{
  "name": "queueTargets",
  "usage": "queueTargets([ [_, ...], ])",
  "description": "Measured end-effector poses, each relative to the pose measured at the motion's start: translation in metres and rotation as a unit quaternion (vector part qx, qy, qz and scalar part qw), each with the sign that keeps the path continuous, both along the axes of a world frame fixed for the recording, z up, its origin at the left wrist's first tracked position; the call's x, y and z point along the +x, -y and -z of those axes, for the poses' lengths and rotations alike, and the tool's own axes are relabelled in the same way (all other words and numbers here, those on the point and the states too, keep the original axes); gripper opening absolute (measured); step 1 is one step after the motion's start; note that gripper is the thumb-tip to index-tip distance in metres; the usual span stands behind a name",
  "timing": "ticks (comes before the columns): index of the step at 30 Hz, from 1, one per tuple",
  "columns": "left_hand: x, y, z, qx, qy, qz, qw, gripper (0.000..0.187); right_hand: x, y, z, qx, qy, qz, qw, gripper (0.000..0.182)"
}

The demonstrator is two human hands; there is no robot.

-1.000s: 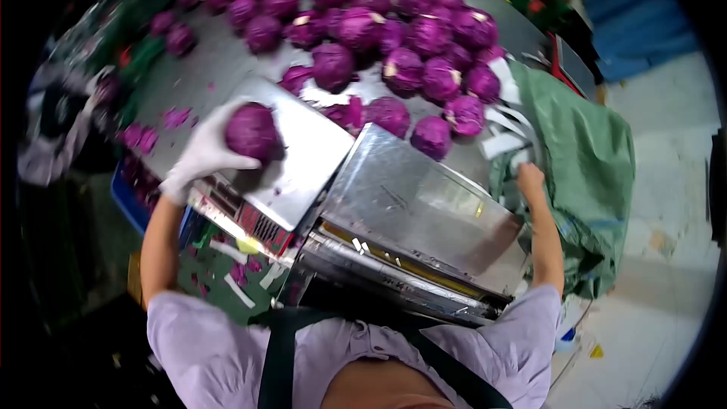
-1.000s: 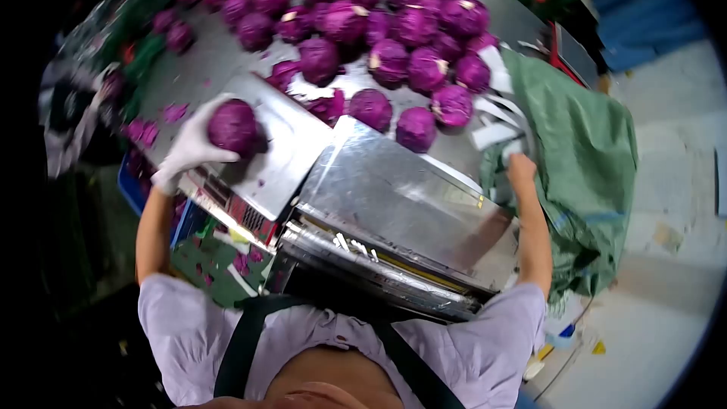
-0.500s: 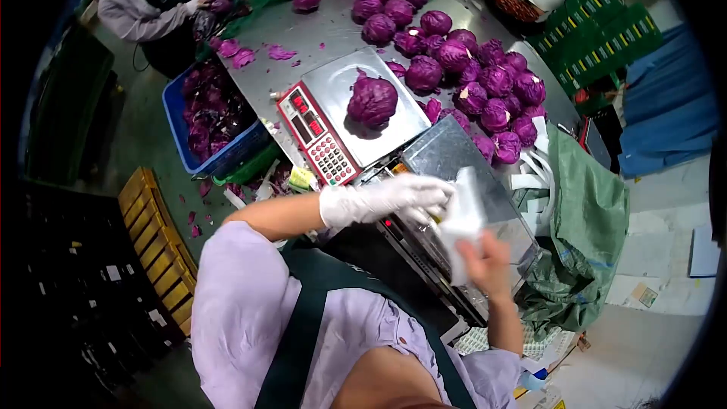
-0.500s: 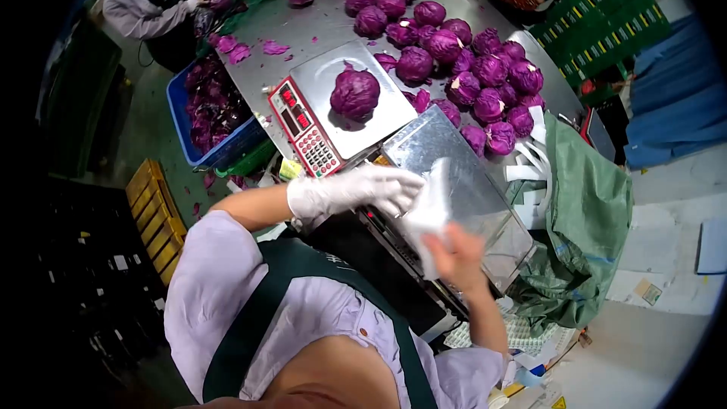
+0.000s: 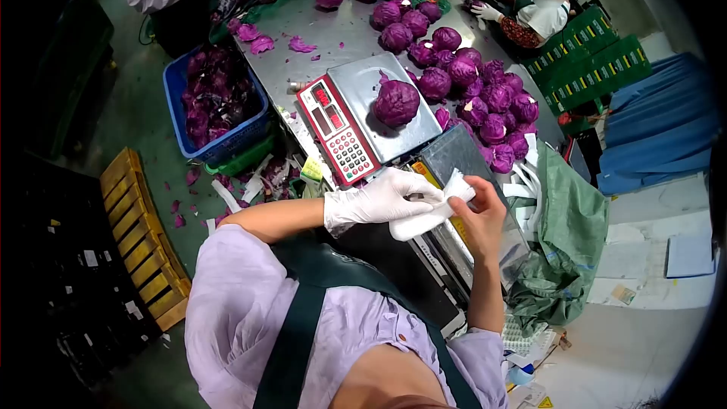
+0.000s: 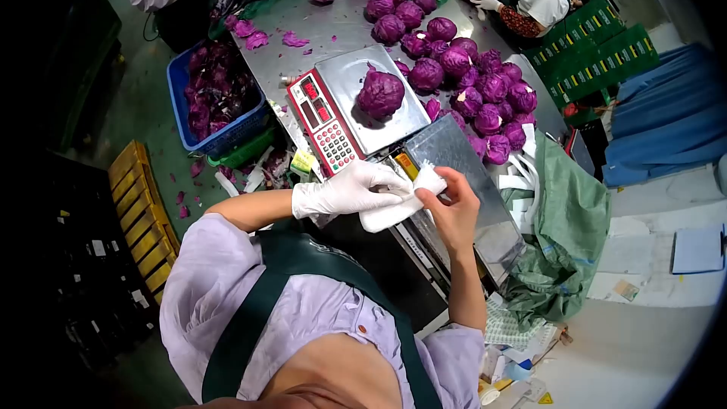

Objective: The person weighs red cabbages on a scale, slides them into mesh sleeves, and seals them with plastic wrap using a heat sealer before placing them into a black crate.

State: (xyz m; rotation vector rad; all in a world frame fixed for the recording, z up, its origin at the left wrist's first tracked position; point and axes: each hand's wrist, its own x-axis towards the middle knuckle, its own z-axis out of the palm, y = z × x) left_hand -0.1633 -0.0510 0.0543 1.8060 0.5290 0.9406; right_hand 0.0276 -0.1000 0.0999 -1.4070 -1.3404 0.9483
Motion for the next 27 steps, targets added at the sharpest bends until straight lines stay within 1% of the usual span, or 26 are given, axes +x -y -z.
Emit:
queueTargets([
  [1,-0.002,-0.002,0.002,0.001,0.004,-0.002,1.0,0.024,-0.003,-0.005,-0.001,-0.011,-0.001,-0.019,1.0,0.03],
  [3,-0.006,-0.005,0.004,-0.02,0.047,-0.012,0.999,0.025,-0.002,-0.011,0.006,-0.022,0.009,-0.01,1.0,0.028],
  [4,-0.007,-0.006,0.002,-0.074,0.081,-0.009,0.994,0.019,0.0,-0.014,0.01,-0.03,-0.011,0.001,0.999,0.027],
  [5,-0.008,-0.009,0.003,-0.231,0.112,0.044,0.965,0.025,0.003,-0.018,0.013,-0.038,-0.031,0.011,0.999,0.026],
  [6,-0.012,-0.018,0.003,-0.346,0.18,0.105,0.915,0.031,0.005,-0.02,0.017,-0.009,-0.041,0.002,0.999,0.021],
  [7,-0.016,-0.028,0.001,-0.453,0.243,0.163,0.842,0.037,0.006,-0.023,0.016,-0.01,-0.039,0.001,0.999,0.021],
  [8,-0.012,-0.03,-0.003,-0.461,0.252,0.15,0.837,0.047,0.006,-0.024,0.015,-0.032,-0.131,-0.03,0.99,0.019],
  [9,-0.004,-0.033,0.008,-0.429,0.247,0.163,0.853,0.053,0.006,-0.025,0.015,-0.056,-0.224,-0.059,0.971,0.017],
  [10,0.007,-0.033,0.016,-0.409,0.254,0.173,0.859,0.055,-0.001,-0.029,0.021,-0.053,-0.187,-0.034,0.98,0.014],
  [11,0.017,-0.03,0.02,-0.389,0.261,0.184,0.864,0.058,-0.005,-0.034,0.034,-0.045,-0.109,-0.018,0.993,0.015],
  [12,0.017,-0.026,0.005,-0.44,0.242,0.181,0.845,0.063,-0.011,-0.04,0.04,0.028,-0.079,-0.013,0.996,0.016],
  [13,0.021,-0.029,0.007,-0.435,0.232,0.171,0.853,0.059,-0.013,-0.045,0.046,0.103,-0.046,-0.009,0.994,0.017],
  [14,0.025,-0.03,0.011,-0.437,0.237,0.143,0.856,0.049,-0.006,-0.051,0.047,0.18,0.146,0.026,0.973,0.017],
  [15,0.03,-0.032,0.017,-0.44,0.242,0.114,0.857,0.04,-0.006,-0.054,0.046,0.26,0.168,0.06,0.949,0.014],
  [16,0.038,-0.031,0.026,-0.39,0.265,0.064,0.879,0.03,-0.003,-0.056,0.045,0.21,0.07,0.098,0.97,0.012],
  [17,0.036,-0.034,0.033,-0.454,0.225,0.072,0.859,0.029,0.003,-0.059,0.044,0.156,-0.03,0.135,0.978,0.011],
  [19,0.047,-0.047,0.09,-0.397,0.238,0.135,0.876,0.03,0.018,-0.073,0.041,0.097,-0.182,0.17,0.964,0.01],
  [20,0.038,-0.035,0.045,-0.329,0.245,0.005,0.912,0.028,0.027,-0.077,0.04,0.031,-0.231,0.137,0.963,0.011],
  [21,0.036,-0.04,0.044,-0.329,0.242,0.008,0.913,0.028,0.037,-0.079,0.041,-0.032,-0.28,0.103,0.954,0.011],
  [22,0.031,-0.048,0.045,-0.39,0.238,0.042,0.889,0.026,0.052,-0.082,0.046,-0.094,-0.244,0.07,0.963,0.012],
  [23,0.029,-0.058,0.045,-0.448,0.232,0.076,0.86,0.024,0.052,-0.092,0.052,-0.045,-0.231,-0.026,0.972,0.02],
  [24,0.029,-0.071,0.043,-0.483,0.293,0.082,0.821,0.025,0.058,-0.094,0.048,-0.12,-0.222,-0.1,0.962,0.028],
  [25,0.032,-0.089,0.049,-0.427,0.372,0.099,0.819,0.03,0.062,-0.095,0.042,-0.195,-0.212,-0.172,0.942,0.037],
  [26,0.027,-0.104,0.048,-0.407,0.326,0.128,0.844,0.028,0.052,-0.1,0.024,-0.243,-0.179,-0.147,0.942,0.039],
  [27,0.021,-0.118,0.039,-0.385,0.28,0.155,0.866,0.027,0.06,-0.11,0.029,-0.238,-0.182,-0.143,0.943,0.039],
])
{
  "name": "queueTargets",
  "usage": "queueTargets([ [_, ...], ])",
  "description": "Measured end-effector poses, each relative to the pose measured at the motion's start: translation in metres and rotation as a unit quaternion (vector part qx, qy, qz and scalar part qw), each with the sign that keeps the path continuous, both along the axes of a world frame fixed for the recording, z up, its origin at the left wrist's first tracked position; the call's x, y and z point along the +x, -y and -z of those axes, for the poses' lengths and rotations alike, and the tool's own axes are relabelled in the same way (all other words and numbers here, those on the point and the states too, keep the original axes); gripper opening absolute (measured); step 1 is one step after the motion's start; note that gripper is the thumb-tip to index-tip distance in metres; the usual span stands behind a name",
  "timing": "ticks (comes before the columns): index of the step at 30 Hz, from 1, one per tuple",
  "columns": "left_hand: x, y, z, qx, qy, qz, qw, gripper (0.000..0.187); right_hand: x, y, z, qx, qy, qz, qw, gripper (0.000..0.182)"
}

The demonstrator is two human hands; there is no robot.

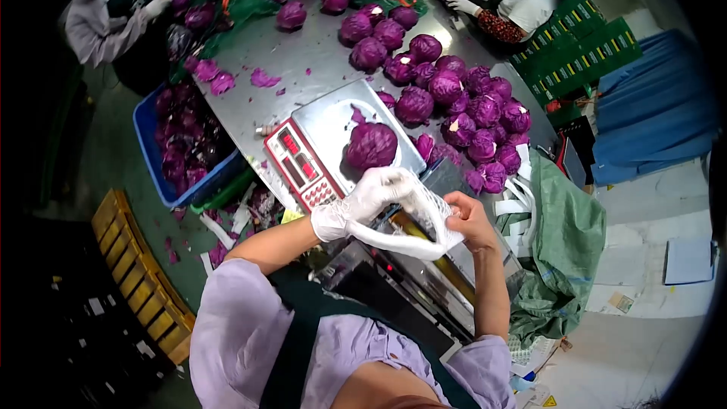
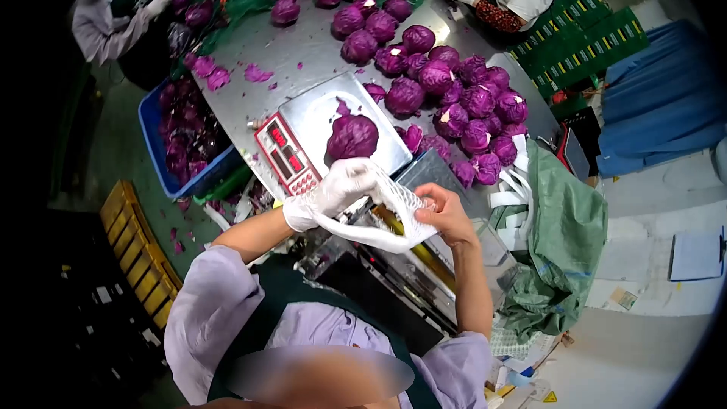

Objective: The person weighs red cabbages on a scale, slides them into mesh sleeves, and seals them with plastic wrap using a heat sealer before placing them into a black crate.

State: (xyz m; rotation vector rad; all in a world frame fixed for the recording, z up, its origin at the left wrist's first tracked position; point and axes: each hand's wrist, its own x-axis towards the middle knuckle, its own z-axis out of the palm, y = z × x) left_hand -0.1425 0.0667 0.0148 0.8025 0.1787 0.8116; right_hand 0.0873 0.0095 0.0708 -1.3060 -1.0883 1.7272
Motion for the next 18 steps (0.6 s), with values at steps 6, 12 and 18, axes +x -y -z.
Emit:
queueTargets([
  [6,-0.004,-0.117,-0.011,0.247,-0.39,-0.088,0.883,0.027,0.075,-0.062,0.055,0.134,0.087,0.3,0.941,0.017],
  [12,-0.008,-0.35,0.096,0.191,-0.581,-0.23,0.757,0.093,0.113,-0.065,0.14,0.168,0.453,0.326,0.812,0.021],
  [18,0.03,-0.411,0.147,0.248,-0.686,-0.267,0.629,0.12,0.114,-0.066,0.137,0.161,0.466,0.31,0.813,0.025],
])
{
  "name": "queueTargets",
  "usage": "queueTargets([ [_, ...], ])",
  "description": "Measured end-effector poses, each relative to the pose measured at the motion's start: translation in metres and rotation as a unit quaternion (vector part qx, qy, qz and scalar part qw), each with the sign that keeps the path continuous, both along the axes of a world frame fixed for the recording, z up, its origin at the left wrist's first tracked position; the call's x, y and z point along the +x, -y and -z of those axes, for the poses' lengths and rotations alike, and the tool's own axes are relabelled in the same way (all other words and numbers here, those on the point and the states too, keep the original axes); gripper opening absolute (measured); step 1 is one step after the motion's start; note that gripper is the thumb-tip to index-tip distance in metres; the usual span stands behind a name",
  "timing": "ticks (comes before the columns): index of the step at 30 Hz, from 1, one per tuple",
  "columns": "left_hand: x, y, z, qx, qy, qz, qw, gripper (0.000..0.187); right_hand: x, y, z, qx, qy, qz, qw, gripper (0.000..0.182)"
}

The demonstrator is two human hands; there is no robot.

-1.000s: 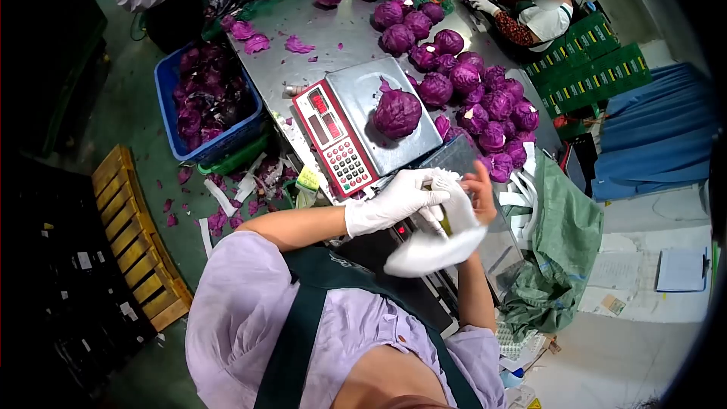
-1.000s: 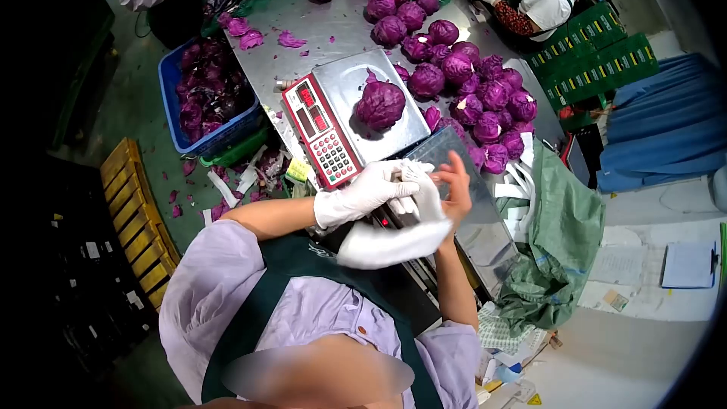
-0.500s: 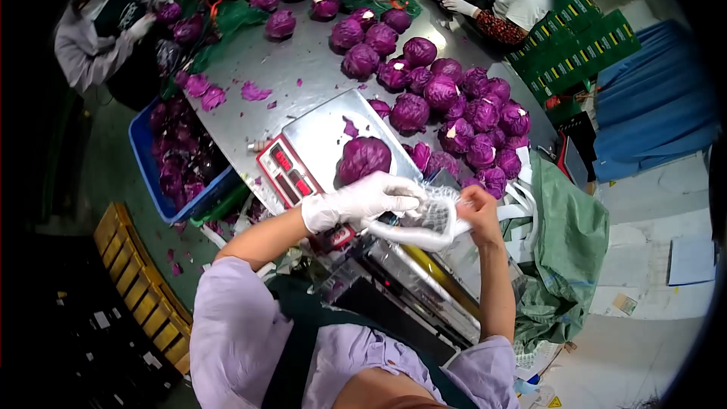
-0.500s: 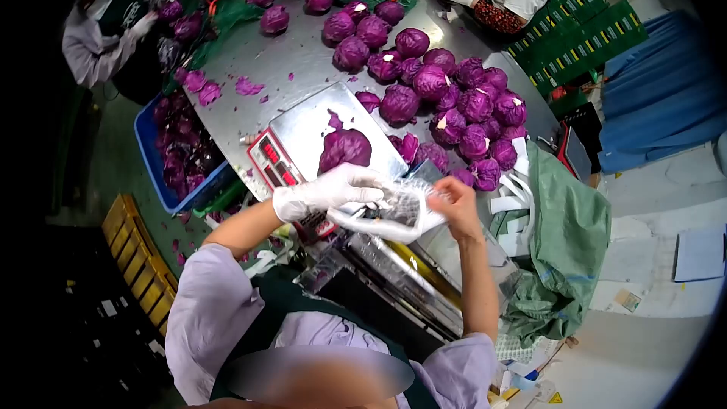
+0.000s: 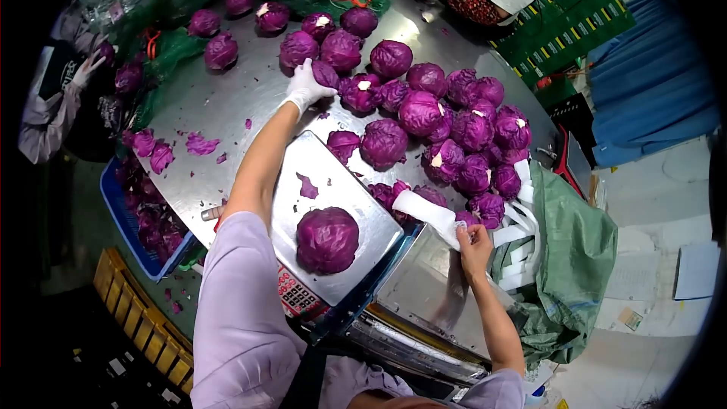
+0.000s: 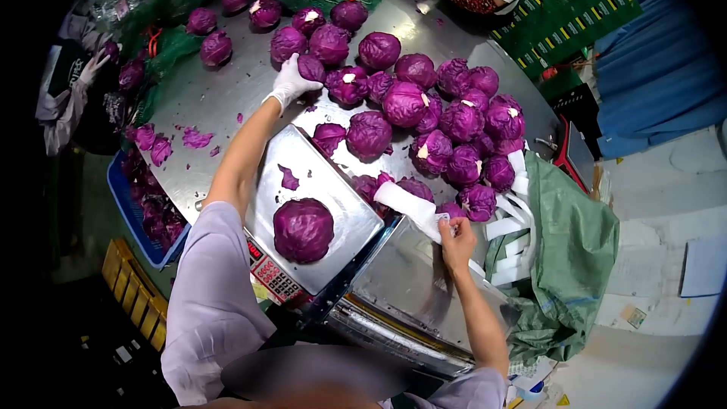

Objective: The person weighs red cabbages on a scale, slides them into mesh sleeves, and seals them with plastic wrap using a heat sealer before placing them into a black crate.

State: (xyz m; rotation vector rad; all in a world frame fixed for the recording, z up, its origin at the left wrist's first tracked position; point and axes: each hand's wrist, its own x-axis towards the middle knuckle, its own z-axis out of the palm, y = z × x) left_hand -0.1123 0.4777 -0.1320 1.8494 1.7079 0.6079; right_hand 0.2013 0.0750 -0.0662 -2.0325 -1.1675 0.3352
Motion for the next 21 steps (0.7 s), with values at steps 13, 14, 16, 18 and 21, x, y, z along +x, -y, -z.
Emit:
queueTargets([
  [13,-0.124,0.149,-0.122,-0.081,0.246,0.207,0.943,0.091,0.007,0.0,0.007,0.043,-0.057,-0.005,0.997,0.022],
  [14,-0.128,0.168,-0.13,-0.1,0.227,0.243,0.938,0.092,0.008,0.0,0.009,0.047,-0.092,-0.001,0.995,0.021],
  [16,-0.132,0.2,-0.127,-0.054,0.141,0.251,0.956,0.095,0.0,-0.001,0.0,0.106,-0.122,-0.013,0.987,0.018],
  [18,-0.127,0.236,-0.13,-0.064,0.016,0.237,0.969,0.098,-0.009,0.004,-0.018,0.113,-0.111,-0.01,0.987,0.017],
  [21,-0.129,0.248,-0.131,-0.074,-0.001,0.242,0.967,0.109,-0.029,0.02,-0.057,0.133,-0.163,-0.037,0.977,0.014],
])
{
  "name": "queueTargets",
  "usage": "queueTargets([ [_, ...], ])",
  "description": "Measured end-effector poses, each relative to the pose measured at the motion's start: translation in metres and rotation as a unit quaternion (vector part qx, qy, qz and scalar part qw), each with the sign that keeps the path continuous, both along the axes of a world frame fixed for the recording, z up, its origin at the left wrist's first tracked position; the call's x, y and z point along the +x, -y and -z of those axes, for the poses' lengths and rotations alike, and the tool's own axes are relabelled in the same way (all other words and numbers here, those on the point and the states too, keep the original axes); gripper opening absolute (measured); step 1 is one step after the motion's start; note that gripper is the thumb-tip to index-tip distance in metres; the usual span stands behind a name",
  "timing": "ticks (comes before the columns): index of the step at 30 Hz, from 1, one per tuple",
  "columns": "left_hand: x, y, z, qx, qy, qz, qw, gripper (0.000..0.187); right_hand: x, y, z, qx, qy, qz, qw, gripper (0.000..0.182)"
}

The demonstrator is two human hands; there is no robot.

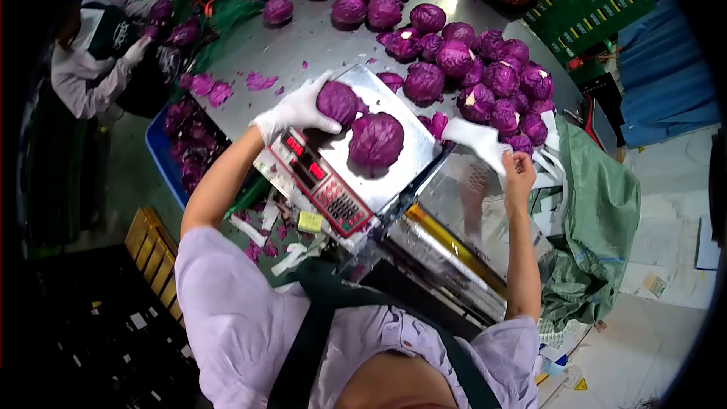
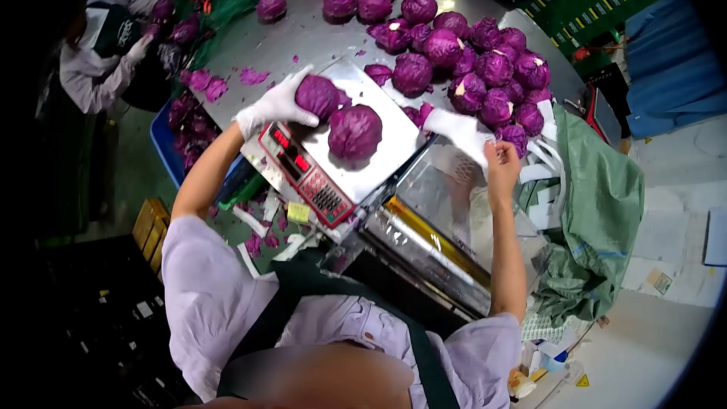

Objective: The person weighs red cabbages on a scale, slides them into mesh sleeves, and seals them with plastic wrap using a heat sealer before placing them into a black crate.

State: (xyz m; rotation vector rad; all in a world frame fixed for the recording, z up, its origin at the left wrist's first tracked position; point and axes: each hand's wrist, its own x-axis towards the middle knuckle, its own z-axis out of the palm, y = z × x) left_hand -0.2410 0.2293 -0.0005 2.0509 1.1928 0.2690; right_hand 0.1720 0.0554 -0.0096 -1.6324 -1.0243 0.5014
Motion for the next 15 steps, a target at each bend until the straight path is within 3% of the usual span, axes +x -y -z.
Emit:
queueTargets([
  [2,-0.005,-0.008,0.014,0.0,0.034,0.013,0.999,0.115,-0.01,0.014,-0.024,0.048,-0.095,-0.036,0.994,0.012],
  [3,-0.004,-0.008,0.011,-0.025,0.092,0.01,0.995,0.107,-0.016,0.023,-0.038,0.07,-0.143,-0.059,0.985,0.012],
  [5,0.003,0.002,-0.006,0.123,0.045,-0.066,0.989,0.094,-0.03,0.047,-0.067,0.08,-0.195,-0.103,0.972,0.009],
  [7,0.024,0.045,-0.049,0.058,0.177,-0.032,0.982,0.08,-0.036,0.079,-0.081,0.075,-0.156,-0.204,0.964,0.012],
  [9,0.055,0.1,-0.074,-0.097,0.168,0.132,0.972,0.065,-0.069,0.099,-0.086,0.109,-0.168,-0.298,0.933,0.017],
  [10,0.075,0.13,-0.043,-0.118,0.343,0.211,0.908,0.056,-0.089,0.107,-0.096,0.089,-0.183,-0.355,0.912,0.02],
  [11,0.09,0.175,-0.044,-0.272,0.399,0.184,0.856,0.052,-0.103,0.113,-0.103,0.07,-0.197,-0.41,0.888,0.022],
  [13,0.11,0.218,-0.043,-0.34,0.477,0.192,0.787,0.049,-0.111,0.114,-0.086,0.003,-0.097,-0.415,0.905,0.026],
  [15,0.115,0.232,-0.022,-0.388,0.491,0.165,0.762,0.044,-0.126,0.118,-0.097,-0.019,-0.16,-0.373,0.914,0.028],
])
